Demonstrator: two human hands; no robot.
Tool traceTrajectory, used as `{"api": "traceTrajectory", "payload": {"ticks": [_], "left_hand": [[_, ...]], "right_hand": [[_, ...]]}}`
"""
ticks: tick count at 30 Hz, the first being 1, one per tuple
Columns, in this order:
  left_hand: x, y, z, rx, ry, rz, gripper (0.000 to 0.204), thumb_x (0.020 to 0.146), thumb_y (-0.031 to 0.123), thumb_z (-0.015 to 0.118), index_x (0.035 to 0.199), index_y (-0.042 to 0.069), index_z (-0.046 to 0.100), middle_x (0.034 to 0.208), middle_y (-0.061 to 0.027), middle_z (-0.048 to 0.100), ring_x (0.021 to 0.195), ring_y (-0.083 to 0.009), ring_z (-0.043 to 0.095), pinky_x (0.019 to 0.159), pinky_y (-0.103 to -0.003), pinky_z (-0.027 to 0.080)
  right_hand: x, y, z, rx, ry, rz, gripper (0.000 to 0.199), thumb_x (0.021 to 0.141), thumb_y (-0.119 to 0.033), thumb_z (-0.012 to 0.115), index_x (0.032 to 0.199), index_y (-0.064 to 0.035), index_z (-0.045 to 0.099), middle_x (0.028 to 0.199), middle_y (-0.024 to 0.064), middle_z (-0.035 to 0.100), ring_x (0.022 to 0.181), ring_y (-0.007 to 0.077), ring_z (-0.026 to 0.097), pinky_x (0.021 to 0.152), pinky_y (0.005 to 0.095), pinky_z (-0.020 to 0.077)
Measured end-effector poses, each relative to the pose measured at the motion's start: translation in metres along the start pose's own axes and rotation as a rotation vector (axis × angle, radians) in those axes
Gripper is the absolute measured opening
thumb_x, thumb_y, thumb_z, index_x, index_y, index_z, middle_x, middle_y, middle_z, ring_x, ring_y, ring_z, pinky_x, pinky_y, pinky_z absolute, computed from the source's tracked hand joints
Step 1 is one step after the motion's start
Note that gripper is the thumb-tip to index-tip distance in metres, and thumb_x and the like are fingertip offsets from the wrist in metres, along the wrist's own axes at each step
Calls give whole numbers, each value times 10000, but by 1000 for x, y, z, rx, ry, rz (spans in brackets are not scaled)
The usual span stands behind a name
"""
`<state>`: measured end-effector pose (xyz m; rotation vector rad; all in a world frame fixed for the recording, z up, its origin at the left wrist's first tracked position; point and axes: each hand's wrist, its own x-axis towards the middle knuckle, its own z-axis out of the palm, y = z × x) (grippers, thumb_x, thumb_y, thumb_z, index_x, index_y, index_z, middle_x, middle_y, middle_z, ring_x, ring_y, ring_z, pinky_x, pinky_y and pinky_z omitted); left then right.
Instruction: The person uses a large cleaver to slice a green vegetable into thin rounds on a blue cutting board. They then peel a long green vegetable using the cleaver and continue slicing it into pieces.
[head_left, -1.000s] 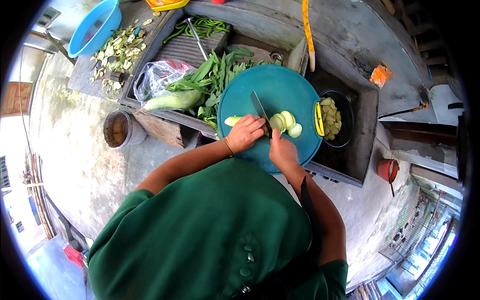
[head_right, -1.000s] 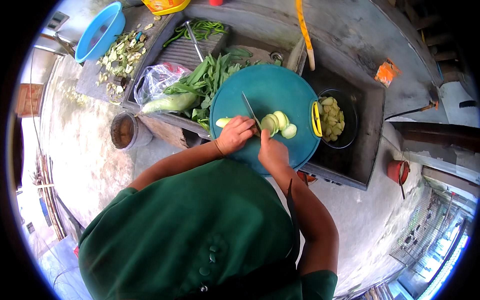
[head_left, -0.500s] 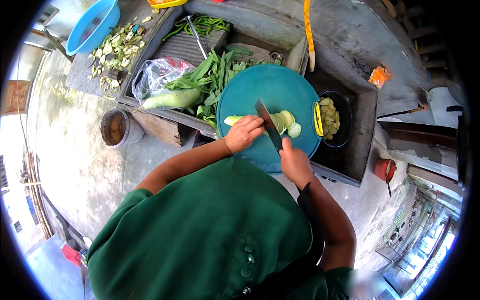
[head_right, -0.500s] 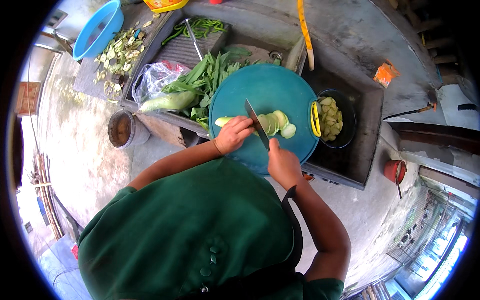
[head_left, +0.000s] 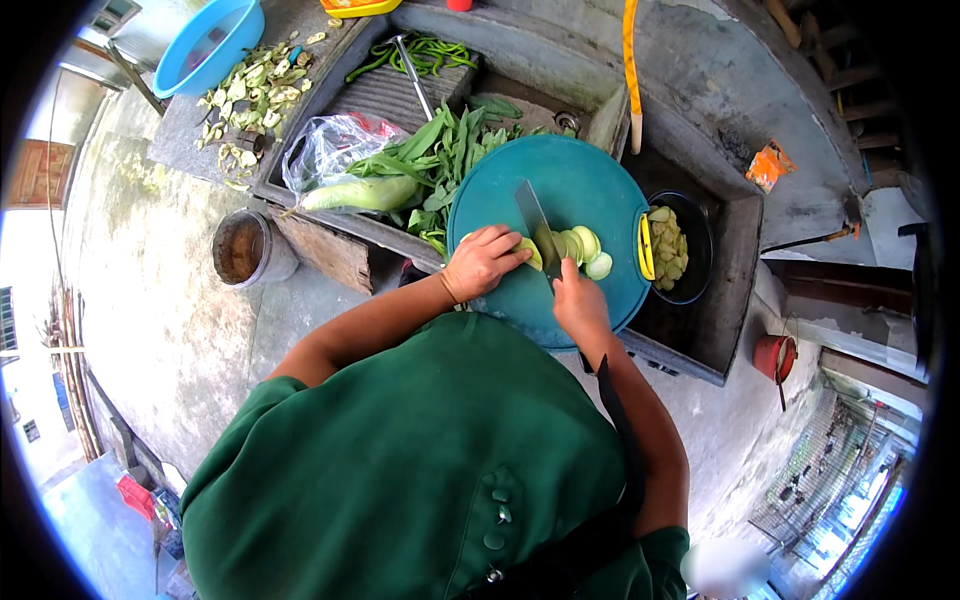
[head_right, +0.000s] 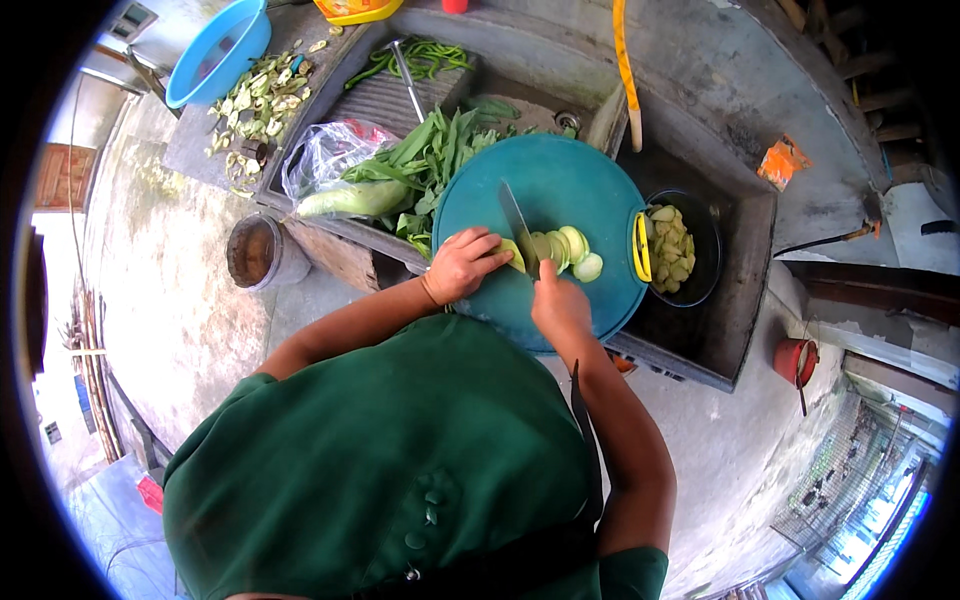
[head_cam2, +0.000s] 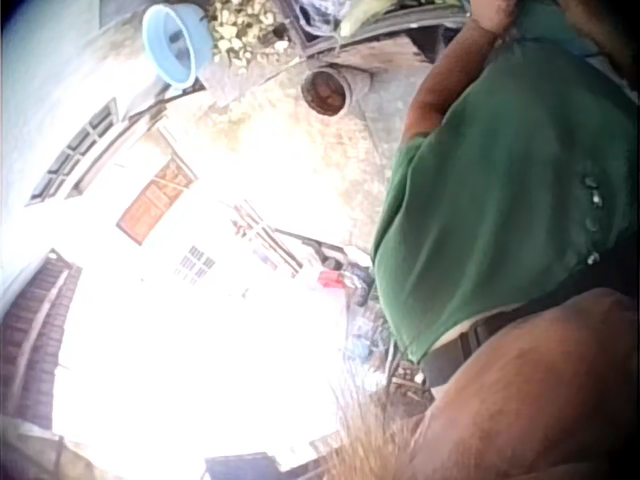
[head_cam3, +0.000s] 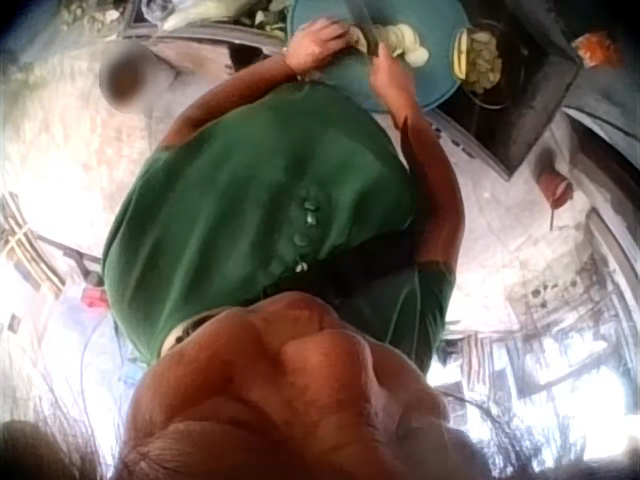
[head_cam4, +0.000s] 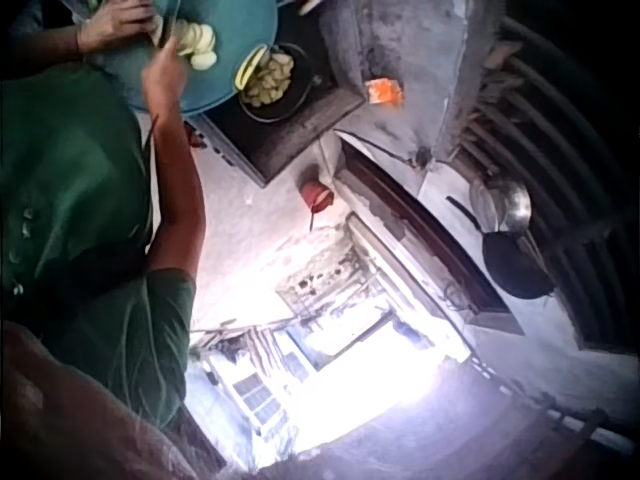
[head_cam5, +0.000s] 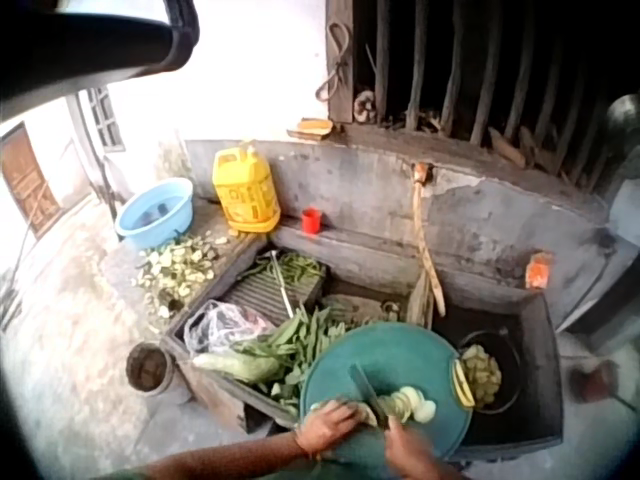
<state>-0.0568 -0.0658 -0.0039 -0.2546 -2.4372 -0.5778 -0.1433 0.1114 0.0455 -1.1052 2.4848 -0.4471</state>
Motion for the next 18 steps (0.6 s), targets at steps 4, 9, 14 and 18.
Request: {"api": "traceTrajectory", "payload": {"ticks": [4, 9, 14, 18], "left_hand": [[-3, -2, 5, -29, 8, -27, 353, 601, 25, 570, 943, 99, 615, 968, -68, 545, 899, -259, 528, 704, -351, 468], [-2, -2, 7, -27, -14, -32, 377, 597, 16, 569, 963, 100, 606, 969, -68, 544, 899, -257, 527, 714, -353, 462], [-4, -3, 4, -34, -38, -18, 396, 594, 11, 567, 978, 105, 598, 983, -64, 536, 897, -254, 523, 714, -351, 457], [-5, -2, 3, -38, -38, -2, 388, 606, 23, 561, 984, 106, 592, 997, -68, 528, 898, -255, 519, 720, -350, 452]], "right_hand": [[-22, -15, -34, -6, -49, 5, 220, 821, -114, 469, 981, -17, 353, 613, 203, 558, 579, 404, 547, 528, 503, 406], [-34, -12, -42, -59, -114, -27, 194, 815, -93, 466, 948, -15, 348, 619, 199, 563, 588, 399, 552, 534, 499, 415], [-36, -17, -47, -130, -190, -20, 193, 795, -68, 461, 940, -15, 344, 625, 200, 567, 586, 395, 557, 530, 496, 422], [-22, -7, -22, -116, -168, -47, 215, 786, -69, 459, 961, -11, 348, 618, 197, 566, 575, 388, 560, 525, 492, 426]]}}
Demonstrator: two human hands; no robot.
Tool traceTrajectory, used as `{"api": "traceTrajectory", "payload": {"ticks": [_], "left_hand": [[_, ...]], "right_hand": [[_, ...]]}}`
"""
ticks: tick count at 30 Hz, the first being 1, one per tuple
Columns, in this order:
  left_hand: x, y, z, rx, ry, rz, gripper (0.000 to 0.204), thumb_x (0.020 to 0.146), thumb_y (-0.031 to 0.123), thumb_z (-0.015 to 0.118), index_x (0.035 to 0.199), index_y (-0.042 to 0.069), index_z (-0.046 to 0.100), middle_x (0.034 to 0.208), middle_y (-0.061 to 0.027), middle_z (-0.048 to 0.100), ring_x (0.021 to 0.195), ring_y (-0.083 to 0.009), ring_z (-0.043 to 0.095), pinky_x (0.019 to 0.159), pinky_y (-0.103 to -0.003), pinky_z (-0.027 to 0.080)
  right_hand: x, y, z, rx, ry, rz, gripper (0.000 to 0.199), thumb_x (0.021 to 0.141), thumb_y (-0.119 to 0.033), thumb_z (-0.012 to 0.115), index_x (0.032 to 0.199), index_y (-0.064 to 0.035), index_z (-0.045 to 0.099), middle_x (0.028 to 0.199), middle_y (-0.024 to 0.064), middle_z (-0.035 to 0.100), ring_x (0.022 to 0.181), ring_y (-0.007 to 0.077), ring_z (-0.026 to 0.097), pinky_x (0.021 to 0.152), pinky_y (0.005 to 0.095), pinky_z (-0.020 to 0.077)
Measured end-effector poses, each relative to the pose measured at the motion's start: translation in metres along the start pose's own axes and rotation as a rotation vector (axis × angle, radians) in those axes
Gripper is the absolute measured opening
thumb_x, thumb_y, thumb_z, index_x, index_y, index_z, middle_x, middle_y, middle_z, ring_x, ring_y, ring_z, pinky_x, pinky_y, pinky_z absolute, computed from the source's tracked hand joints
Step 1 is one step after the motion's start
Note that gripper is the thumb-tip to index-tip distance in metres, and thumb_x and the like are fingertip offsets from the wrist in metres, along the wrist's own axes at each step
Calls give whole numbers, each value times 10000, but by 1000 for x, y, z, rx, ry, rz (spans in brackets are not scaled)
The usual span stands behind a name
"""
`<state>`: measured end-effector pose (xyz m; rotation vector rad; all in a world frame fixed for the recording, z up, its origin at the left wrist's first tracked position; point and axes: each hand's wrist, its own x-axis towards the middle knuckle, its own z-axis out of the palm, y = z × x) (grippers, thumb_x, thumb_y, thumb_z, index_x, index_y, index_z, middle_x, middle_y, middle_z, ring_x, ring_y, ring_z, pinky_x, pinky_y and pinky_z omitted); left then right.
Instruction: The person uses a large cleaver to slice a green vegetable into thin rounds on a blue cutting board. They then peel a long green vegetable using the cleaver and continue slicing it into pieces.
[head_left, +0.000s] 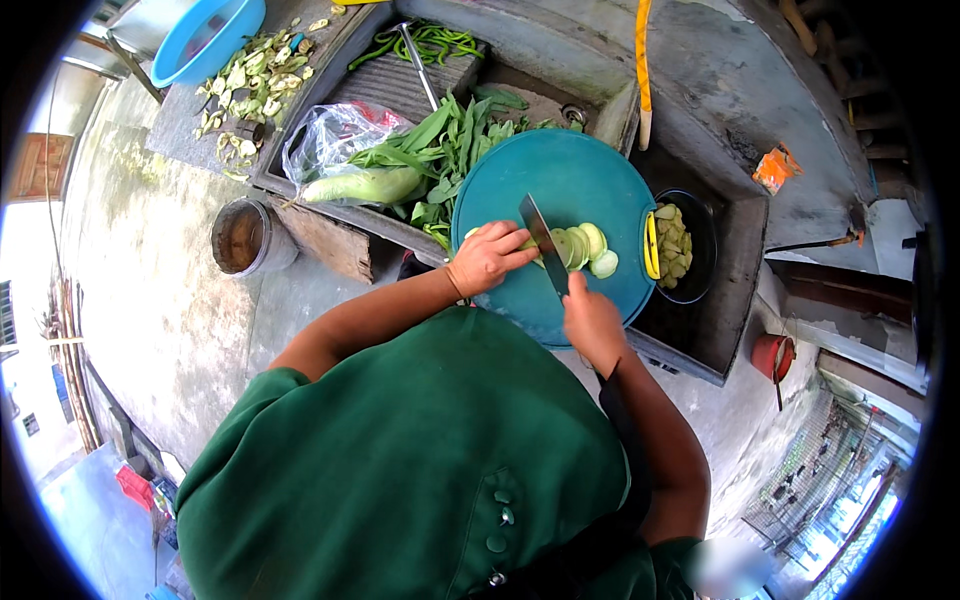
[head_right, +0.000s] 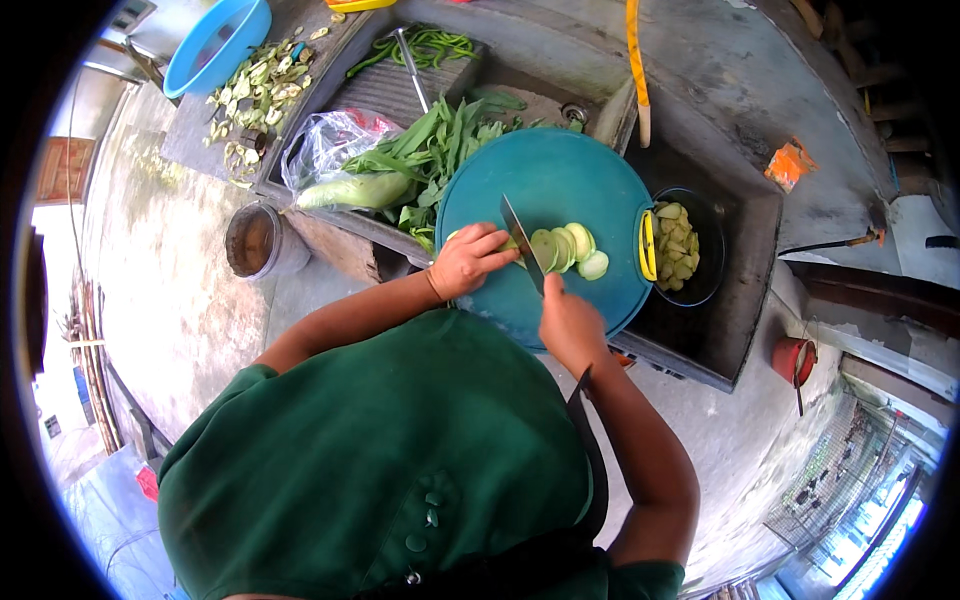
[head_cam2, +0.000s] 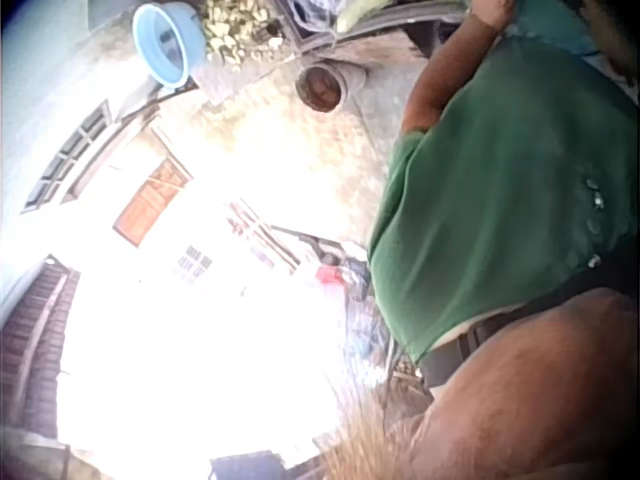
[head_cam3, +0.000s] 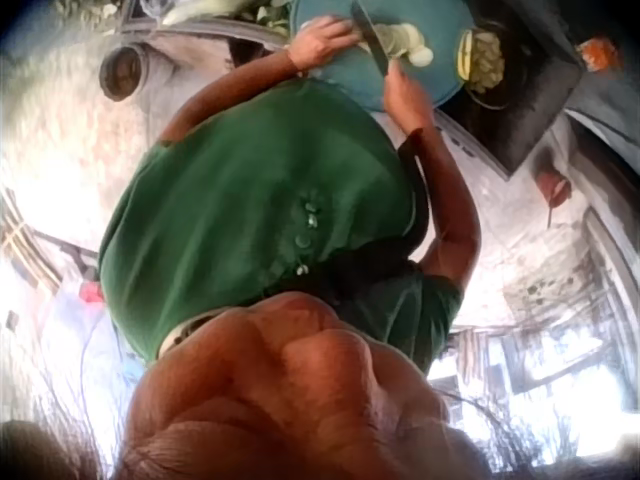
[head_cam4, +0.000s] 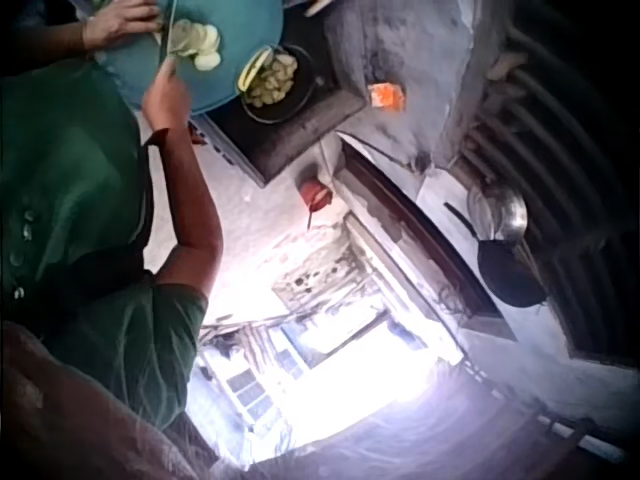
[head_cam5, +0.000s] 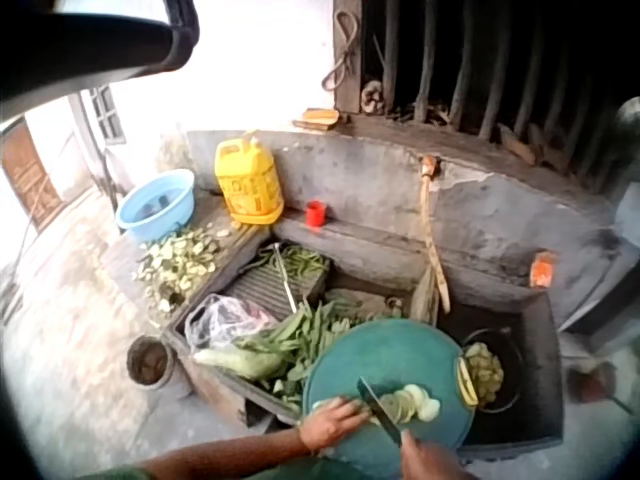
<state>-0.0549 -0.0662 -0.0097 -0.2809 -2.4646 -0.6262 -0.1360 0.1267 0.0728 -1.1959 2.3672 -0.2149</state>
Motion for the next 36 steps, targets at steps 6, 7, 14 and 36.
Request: {"api": "traceTrajectory", "payload": {"ticks": [6, 7, 14, 36], "left_hand": [[-2, 1, -1, -13, -28, 3, 345, 620, 37, 561, 962, 78, 582, 996, -78, 525, 917, -265, 518, 740, -367, 455], [-2, -1, 1, -18, -14, -9, 335, 617, 30, 566, 950, 64, 577, 1001, -81, 528, 917, -268, 521, 746, -366, 457], [-4, -1, 3, -28, -4, -1, 350, 612, 16, 570, 958, 62, 578, 1035, -78, 537, 915, -264, 524, 749, -363, 458], [-6, 0, 0, -71, 42, -24, 235, 619, 33, 629, 846, 38, 570, 966, -101, 528, 876, -272, 530, 685, -342, 474]], "right_hand": [[29, -6, 33, 37, 118, 26, 238, 808, -102, 465, 1002, -11, 358, 612, 191, 564, 567, 385, 557, 506, 488, 421], [31, -3, 27, 107, 156, -2, 226, 821, -114, 465, 994, -14, 360, 620, 192, 565, 577, 390, 555, 510, 489, 416], [-6, -13, -20, 62, -6, 12, 190, 821, -109, 461, 947, -22, 348, 633, 202, 566, 600, 399, 554, 538, 501, 412], [-9, -10, -18, 41, -32, -41, 225, 813, -103, 482, 980, -25, 352, 603, 206, 555, 589, 407, 547, 522, 500, 408]]}}
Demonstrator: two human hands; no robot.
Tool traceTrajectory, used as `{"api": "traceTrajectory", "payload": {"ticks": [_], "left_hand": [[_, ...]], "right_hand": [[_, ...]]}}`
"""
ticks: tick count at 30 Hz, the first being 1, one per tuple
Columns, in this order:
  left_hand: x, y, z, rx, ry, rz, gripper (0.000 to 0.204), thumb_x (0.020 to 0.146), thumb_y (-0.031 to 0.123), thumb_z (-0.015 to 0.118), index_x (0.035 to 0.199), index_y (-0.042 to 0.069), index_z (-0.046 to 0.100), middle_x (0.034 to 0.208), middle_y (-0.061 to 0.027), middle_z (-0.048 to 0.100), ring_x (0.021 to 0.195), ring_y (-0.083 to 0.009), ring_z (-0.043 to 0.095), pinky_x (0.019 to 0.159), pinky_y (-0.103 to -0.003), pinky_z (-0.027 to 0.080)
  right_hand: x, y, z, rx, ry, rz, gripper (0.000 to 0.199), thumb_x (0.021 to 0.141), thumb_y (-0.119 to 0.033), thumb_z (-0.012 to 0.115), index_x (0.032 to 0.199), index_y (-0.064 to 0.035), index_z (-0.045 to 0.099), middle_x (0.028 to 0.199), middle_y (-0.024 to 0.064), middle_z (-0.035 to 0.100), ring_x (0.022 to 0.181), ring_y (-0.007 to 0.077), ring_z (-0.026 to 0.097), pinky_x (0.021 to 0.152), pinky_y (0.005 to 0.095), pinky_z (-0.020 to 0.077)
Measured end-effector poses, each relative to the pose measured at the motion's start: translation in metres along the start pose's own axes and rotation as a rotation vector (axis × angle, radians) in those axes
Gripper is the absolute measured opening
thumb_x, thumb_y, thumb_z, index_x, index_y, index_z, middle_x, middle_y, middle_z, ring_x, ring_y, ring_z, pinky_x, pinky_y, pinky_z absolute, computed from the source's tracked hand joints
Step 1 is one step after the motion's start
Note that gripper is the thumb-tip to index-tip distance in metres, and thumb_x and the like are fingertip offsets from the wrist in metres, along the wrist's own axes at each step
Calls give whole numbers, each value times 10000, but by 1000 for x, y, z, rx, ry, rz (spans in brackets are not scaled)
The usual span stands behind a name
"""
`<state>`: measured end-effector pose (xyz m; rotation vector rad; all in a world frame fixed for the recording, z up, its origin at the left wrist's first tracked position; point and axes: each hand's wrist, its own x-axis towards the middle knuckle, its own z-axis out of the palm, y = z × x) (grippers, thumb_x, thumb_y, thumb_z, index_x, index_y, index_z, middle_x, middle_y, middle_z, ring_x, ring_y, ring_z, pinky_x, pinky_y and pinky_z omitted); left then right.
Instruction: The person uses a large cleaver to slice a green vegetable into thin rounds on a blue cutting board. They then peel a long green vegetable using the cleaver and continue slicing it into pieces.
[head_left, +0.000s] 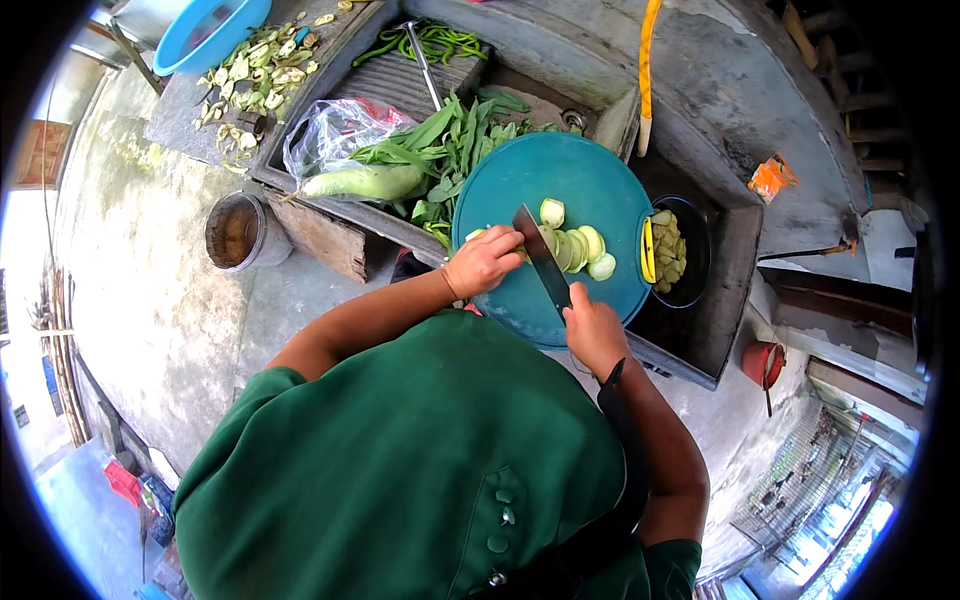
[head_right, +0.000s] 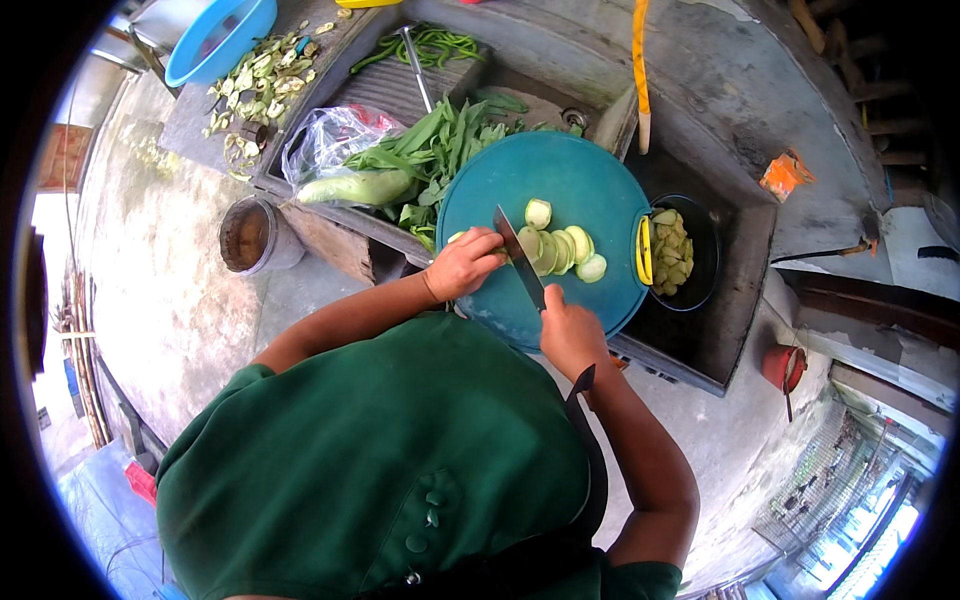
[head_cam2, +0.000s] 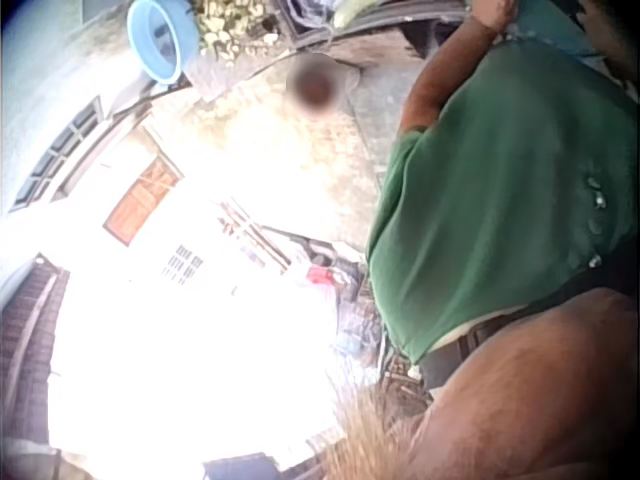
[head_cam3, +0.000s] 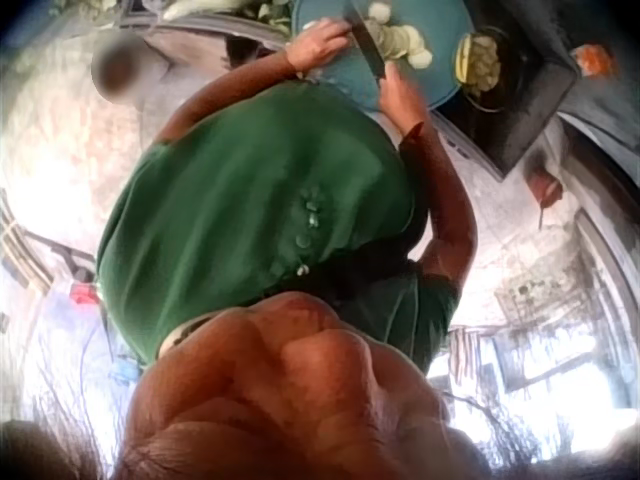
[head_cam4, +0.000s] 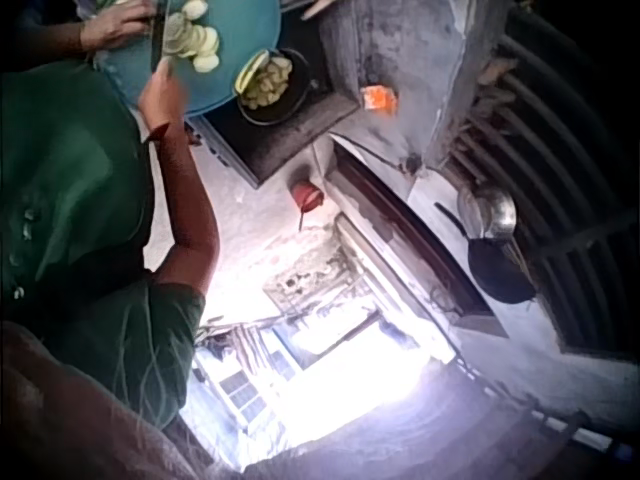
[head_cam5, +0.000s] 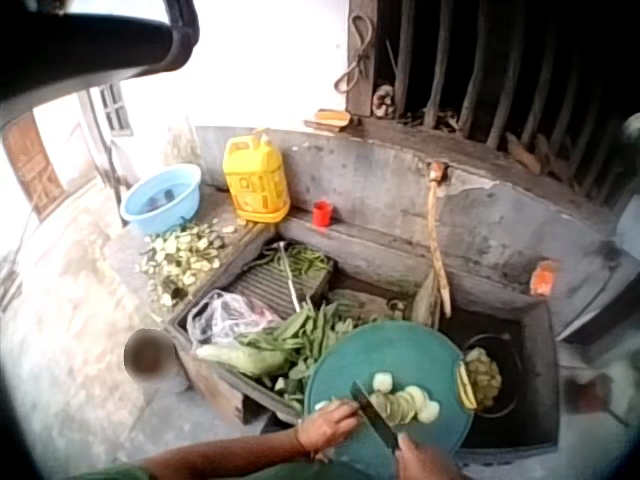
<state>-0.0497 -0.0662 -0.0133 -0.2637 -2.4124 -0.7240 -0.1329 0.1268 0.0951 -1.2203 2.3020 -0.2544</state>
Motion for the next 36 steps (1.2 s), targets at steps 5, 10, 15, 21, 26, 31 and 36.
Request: {"api": "traceTrajectory", "payload": {"ticks": [5, 10, 15, 21, 26, 31, 36], "left_hand": [[-1, 0, -3, -15, -5, 11, 239, 611, 31, 614, 847, 42, 578, 966, -98, 530, 877, -275, 529, 689, -336, 476], [-3, 1, -5, -4, -44, 60, 268, 638, 81, 561, 903, 40, 580, 1015, -94, 530, 939, -252, 507, 746, -351, 453], [-15, -1, -17, 111, -13, -109, 387, 635, 53, 551, 1022, 36, 557, 1026, -90, 527, 959, -271, 483, 831, -382, 386], [-18, -8, -15, 77, -40, -45, 393, 627, 12, 555, 1016, 67, 561, 1032, -95, 519, 938, -279, 494, 793, -383, 395], [-20, -6, -11, 113, -21, -48, 407, 617, 9, 551, 1013, 104, 566, 1007, -100, 513, 932, -273, 496, 781, -382, 392], [-16, -2, -14, 134, -39, -63, 421, 612, 11, 552, 1022, 104, 568, 1003, -98, 514, 919, -269, 496, 768, -376, 387], [-16, -1, -14, 131, -37, -82, 397, 615, 10, 550, 1003, 88, 578, 1003, -90, 523, 917, -268, 494, 767, -377, 386]], "right_hand": [[12, -5, 13, -29, -16, 38, 224, 809, -106, 471, 978, -11, 358, 615, 195, 566, 584, 393, 557, 523, 493, 418], [40, -3, 49, -78, 69, 46, 227, 809, -113, 462, 989, -3, 376, 618, 186, 570, 581, 378, 565, 520, 481, 428], [41, -3, 50, -35, 117, 35, 240, 814, -134, 471, 996, -6, 381, 616, 184, 569, 580, 375, 565, 519, 481, 428], [30, -3, 34, 61, 158, 47, 230, 829, -139, 471, 997, -15, 374, 611, 191, 562, 575, 388, 553, 516, 488, 420], [5, -7, 12, 68, 183, 48, 239, 822, -110, 494, 998, -12, 365, 607, 204, 552, 582, 400, 546, 509, 497, 406], [-5, -11, 20, 42, 127, 39, 211, 828, -128, 481, 962, -25, 354, 608, 190, 565, 583, 393, 557, 529, 497, 423], [-3, -12, 22, 26, 68, 46, 199, 813, -103, 465, 960, -23, 356, 624, 197, 569, 593, 394, 562, 533, 498, 425]]}}
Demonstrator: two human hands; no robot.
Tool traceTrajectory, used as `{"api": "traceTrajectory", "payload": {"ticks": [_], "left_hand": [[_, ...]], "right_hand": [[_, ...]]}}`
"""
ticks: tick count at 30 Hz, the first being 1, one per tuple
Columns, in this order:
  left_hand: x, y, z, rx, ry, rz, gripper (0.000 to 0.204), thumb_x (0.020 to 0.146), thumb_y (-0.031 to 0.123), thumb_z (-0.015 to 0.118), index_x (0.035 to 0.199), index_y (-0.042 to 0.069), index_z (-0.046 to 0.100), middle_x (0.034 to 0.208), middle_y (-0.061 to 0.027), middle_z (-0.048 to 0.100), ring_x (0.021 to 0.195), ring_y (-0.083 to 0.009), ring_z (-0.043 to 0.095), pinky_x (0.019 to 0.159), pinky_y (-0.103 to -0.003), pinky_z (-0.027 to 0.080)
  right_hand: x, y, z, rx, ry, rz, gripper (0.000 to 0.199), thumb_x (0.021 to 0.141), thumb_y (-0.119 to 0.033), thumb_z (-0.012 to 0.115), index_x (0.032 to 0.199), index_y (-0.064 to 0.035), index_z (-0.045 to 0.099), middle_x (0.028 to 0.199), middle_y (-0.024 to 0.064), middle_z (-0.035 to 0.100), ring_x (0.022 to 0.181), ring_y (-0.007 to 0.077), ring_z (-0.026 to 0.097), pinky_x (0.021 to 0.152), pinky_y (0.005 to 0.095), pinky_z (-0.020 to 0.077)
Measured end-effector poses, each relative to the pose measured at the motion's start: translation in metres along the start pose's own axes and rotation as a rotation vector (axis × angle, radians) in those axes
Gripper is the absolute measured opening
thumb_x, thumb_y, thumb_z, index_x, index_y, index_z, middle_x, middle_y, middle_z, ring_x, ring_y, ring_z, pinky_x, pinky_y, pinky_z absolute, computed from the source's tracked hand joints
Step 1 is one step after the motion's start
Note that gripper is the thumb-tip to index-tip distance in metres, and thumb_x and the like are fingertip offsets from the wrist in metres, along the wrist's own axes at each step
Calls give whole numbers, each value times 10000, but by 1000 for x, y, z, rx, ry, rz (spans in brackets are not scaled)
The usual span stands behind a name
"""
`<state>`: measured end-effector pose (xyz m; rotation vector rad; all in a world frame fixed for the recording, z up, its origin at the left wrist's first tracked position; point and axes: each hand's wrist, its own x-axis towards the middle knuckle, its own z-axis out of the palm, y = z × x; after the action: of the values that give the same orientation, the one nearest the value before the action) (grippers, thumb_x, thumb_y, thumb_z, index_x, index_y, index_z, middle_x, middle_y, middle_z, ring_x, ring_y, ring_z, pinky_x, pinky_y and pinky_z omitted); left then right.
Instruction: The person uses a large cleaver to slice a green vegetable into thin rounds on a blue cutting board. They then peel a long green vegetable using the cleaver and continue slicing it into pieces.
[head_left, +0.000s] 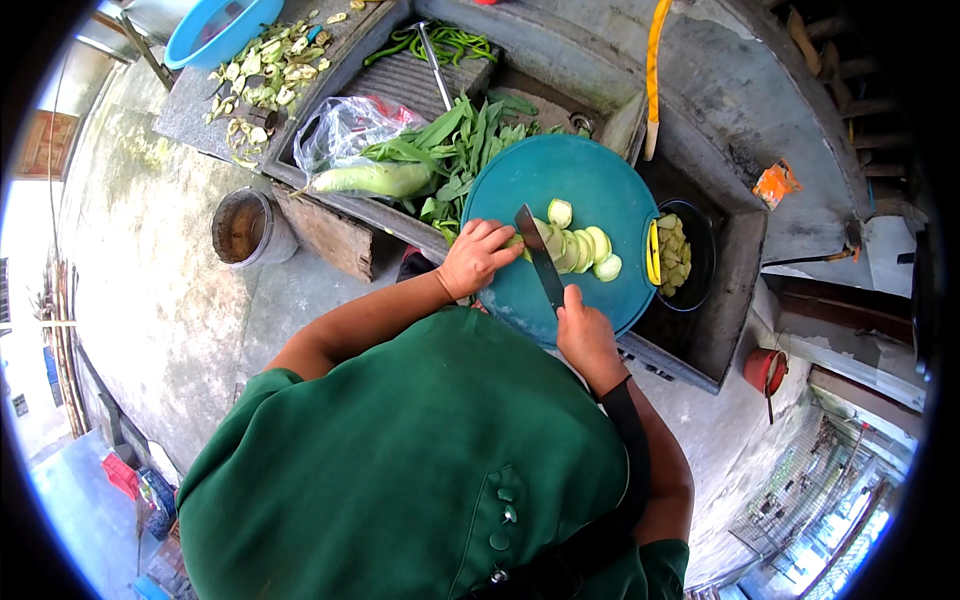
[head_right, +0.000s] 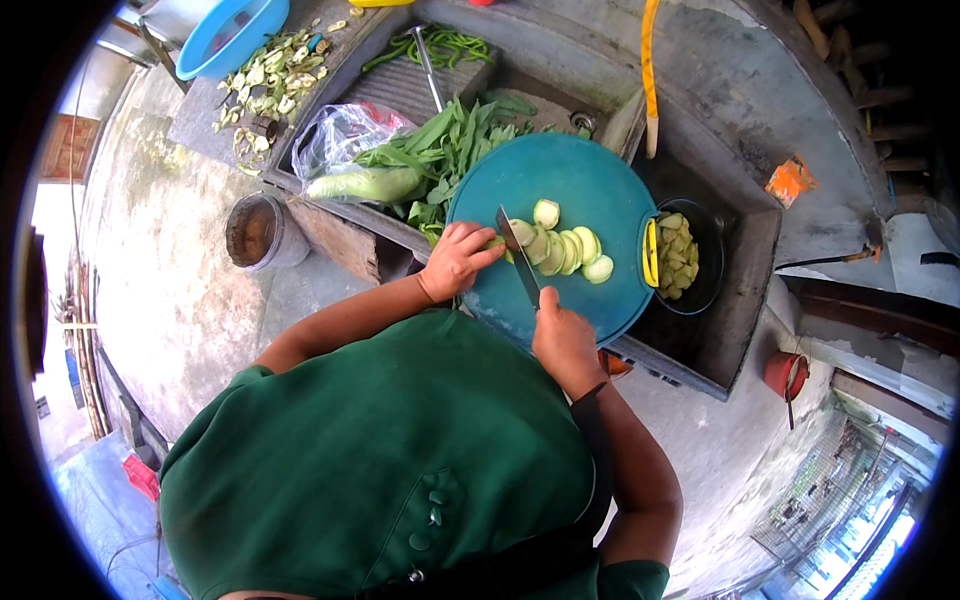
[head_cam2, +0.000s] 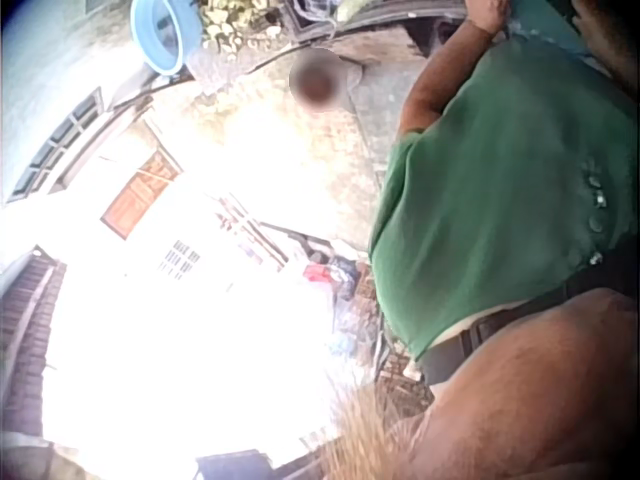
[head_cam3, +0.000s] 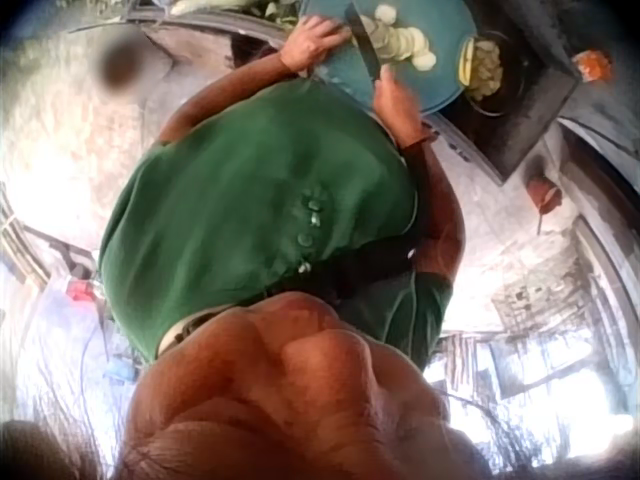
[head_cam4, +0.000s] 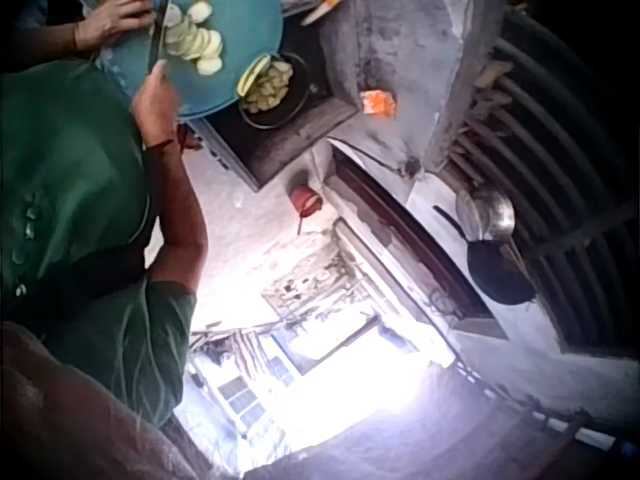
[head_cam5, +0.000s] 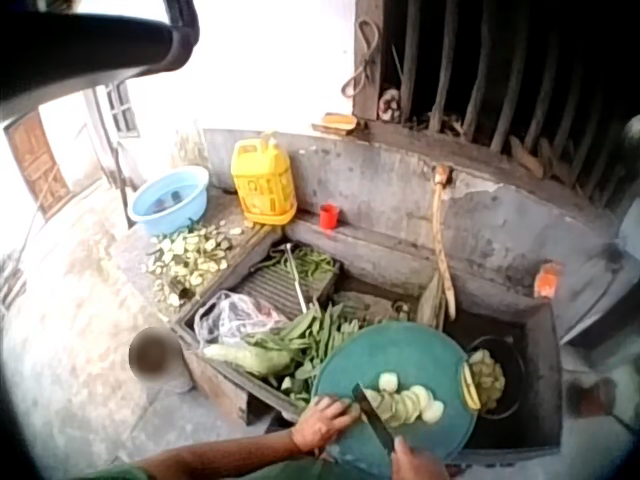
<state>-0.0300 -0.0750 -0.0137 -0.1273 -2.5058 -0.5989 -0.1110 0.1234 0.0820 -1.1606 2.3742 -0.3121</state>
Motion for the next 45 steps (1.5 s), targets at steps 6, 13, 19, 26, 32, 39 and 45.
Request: {"api": "traceTrajectory", "payload": {"ticks": [6, 13, 19, 26, 32, 39, 45], "left_hand": [[-2, -1, 4, -51, 41, 14, 355, 604, 22, 557, 956, 54, 587, 1009, -91, 534, 923, -271, 500, 784, -379, 396], [-1, -3, 4, -63, 50, 4, 317, 599, 40, 568, 916, 39, 583, 1010, -98, 537, 957, -267, 497, 813, -380, 402], [-2, -1, 5, -80, 65, -25, 316, 592, -1, 575, 906, 31, 583, 1022, -110, 533, 920, -283, 510, 788, -380, 418], [-5, -1, 7, -95, 26, -35, 308, 616, 42, 561, 924, 43, 577, 1056, -109, 513, 966, -277, 488, 821, -386, 407], [2, 7, -15, -20, 18, -95, 339, 614, 52, 568, 950, 82, 606, 1053, -105, 514, 963, -285, 487, 813, -389, 420], [-5, -5, -8, -36, 51, -54, 354, 596, 23, 559, 943, 75, 605, 989, -94, 538, 893, -282, 507, 728, -362, 448], [2, 4, -15, 34, 1, -110, 348, 595, 21, 543, 933, 82, 605, 1002, -85, 541, 912, -265, 507, 726, -347, 449]], "right_hand": [[33, -1, 23, -72, -21, 11, 233, 792, -100, 463, 990, -18, 372, 627, 197, 570, 585, 393, 562, 526, 488, 432], [47, 3, 22, -12, 84, -51, 263, 814, -115, 466, 1040, -20, 369, 614, 190, 566, 566, 391, 555, 505, 490, 414], [15, -2, -9, -74, -28, -75, 264, 808, -106, 501, 1016, 1, 378, 586, 210, 539, 565, 396, 537, 489, 499, 392], [32, -3, 15, -106, -61, -40, 190, 791, -80, 444, 948, -6, 368, 614, 200, 566, 581, 389, 564, 517, 491, 424], [49, -3, 34, -27, 37, -36, 221, 815, -111, 448, 984, -11, 347, 633, 195, 570, 598, 397, 562, 529, 499, 423], [38, -3, 11, 15, 53, -33, 267, 815, -118, 488, 1022, -5, 364, 622, 210, 556, 591, 407, 543, 517, 500, 400], [16, 2, 0, -31, 19, -85, 250, 807, -104, 505, 991, 2, 374, 591, 201, 550, 568, 397, 542, 494, 493, 402]]}}
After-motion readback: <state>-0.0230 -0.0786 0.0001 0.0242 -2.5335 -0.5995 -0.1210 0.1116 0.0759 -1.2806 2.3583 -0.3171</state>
